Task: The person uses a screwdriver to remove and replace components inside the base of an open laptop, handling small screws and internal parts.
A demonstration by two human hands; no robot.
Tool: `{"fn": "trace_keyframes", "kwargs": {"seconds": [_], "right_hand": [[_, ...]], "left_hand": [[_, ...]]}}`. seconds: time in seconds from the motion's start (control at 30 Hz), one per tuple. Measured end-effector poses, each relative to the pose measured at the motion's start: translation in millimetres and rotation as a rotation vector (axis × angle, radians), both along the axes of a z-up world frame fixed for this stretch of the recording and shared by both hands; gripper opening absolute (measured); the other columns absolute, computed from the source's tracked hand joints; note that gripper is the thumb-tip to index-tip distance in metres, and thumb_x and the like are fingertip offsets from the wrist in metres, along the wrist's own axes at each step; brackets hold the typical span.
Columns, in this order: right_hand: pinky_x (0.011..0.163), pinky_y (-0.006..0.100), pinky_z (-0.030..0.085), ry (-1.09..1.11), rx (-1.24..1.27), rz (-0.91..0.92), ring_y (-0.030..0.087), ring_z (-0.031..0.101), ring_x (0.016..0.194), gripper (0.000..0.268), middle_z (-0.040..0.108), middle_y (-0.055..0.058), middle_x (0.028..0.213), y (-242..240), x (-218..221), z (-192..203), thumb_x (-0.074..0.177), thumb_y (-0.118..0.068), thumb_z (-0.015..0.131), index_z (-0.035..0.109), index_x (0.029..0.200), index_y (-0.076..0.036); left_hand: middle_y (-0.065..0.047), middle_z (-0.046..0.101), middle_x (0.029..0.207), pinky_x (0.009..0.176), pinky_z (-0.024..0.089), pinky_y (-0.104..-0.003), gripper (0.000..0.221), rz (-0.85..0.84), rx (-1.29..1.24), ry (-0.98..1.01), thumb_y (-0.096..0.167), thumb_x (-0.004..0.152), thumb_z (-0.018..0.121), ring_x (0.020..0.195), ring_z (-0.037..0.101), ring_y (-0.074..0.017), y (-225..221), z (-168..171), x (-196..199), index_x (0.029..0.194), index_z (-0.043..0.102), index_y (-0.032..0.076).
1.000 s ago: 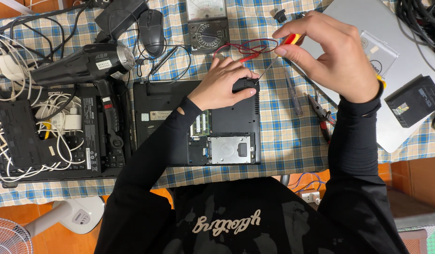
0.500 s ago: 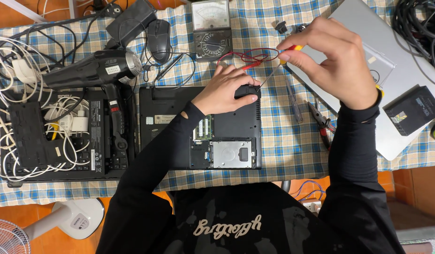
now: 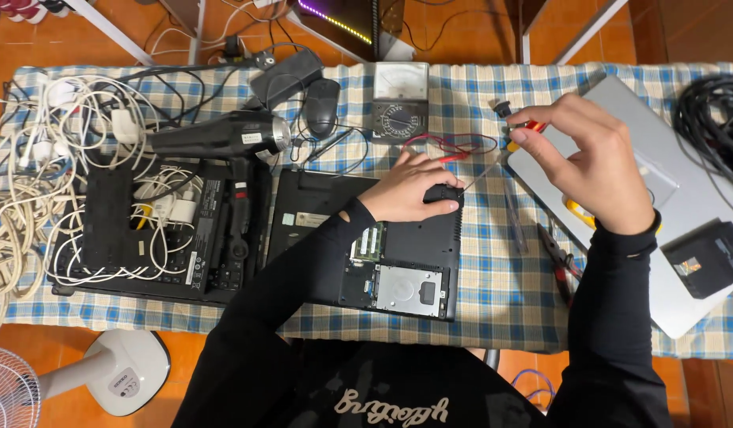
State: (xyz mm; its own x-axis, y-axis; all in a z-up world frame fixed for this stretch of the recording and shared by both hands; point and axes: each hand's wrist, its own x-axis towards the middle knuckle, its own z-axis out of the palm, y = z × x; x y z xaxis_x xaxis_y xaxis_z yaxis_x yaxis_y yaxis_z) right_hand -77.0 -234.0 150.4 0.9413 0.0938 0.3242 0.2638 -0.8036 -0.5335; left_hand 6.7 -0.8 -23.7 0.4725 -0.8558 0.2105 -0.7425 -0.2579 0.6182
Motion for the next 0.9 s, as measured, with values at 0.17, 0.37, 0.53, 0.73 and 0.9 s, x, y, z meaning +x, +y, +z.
{"fn": "trace_keyframes", "kwargs": {"seconds": [0.17, 0.37, 0.53, 0.73, 0.9], "right_hand": [[0.086, 0.031, 0.054, 0.007, 0.035, 0.045, 0.02, 0.073, 0.097, 0.027, 0.074, 0.01, 0.11, -7.8, -3.9, 6.8, 0.101, -0.009, 0.072, 0.073, 0.127, -0.004], [0.085, 0.03, 0.055, 0.052, 0.032, 0.041, 0.019, 0.073, 0.096, 0.021, 0.077, 0.01, 0.111, -18.5, -7.6, 11.8, 0.1, -0.013, 0.076, 0.075, 0.119, -0.005], [0.084, 0.03, 0.055, 0.066, 0.009, 0.011, 0.02, 0.074, 0.095, 0.026, 0.077, 0.011, 0.112, -25.2, -6.8, 8.1, 0.099, -0.016, 0.076, 0.075, 0.122, -0.005], [0.086, 0.03, 0.055, 0.08, 0.003, 0.012, 0.019, 0.074, 0.098, 0.027, 0.077, 0.011, 0.113, -25.8, -9.4, 11.6, 0.1, -0.02, 0.073, 0.075, 0.123, -0.005], [0.086, 0.03, 0.055, 0.039, -0.008, 0.021, 0.019, 0.074, 0.096, 0.026, 0.077, 0.011, 0.11, -21.9, -9.5, 11.8, 0.097, -0.02, 0.077, 0.077, 0.118, -0.005]], "left_hand": [[0.001, 0.067, 0.12, 0.117, 0.023, -0.053, 0.042, -0.003, 0.029, 0.04, 0.055, 0.095, 0.065, 0.124, 0.052, -0.0235, -1.2, -7.2, 1.7, 0.124, 0.07, 0.025], [0.0, 0.067, 0.123, 0.119, 0.019, -0.058, 0.043, -0.005, 0.025, 0.027, 0.056, 0.096, 0.064, 0.128, 0.05, -0.0246, -2.6, -12.7, 2.9, 0.124, 0.07, 0.025], [0.0, 0.066, 0.129, 0.119, 0.019, -0.058, 0.043, -0.009, -0.003, 0.003, 0.057, 0.096, 0.064, 0.13, 0.049, -0.0256, -2.3, -16.7, 3.9, 0.124, 0.07, 0.024], [0.0, 0.066, 0.126, 0.119, 0.016, -0.061, 0.044, -0.012, 0.009, 0.018, 0.056, 0.096, 0.063, 0.13, 0.05, -0.0258, -2.6, -16.8, 3.9, 0.125, 0.07, 0.024], [0.0, 0.067, 0.12, 0.12, 0.019, -0.059, 0.044, -0.01, 0.036, 0.025, 0.057, 0.096, 0.063, 0.128, 0.051, -0.0248, -3.0, -14.9, 4.0, 0.126, 0.069, 0.026]]}}
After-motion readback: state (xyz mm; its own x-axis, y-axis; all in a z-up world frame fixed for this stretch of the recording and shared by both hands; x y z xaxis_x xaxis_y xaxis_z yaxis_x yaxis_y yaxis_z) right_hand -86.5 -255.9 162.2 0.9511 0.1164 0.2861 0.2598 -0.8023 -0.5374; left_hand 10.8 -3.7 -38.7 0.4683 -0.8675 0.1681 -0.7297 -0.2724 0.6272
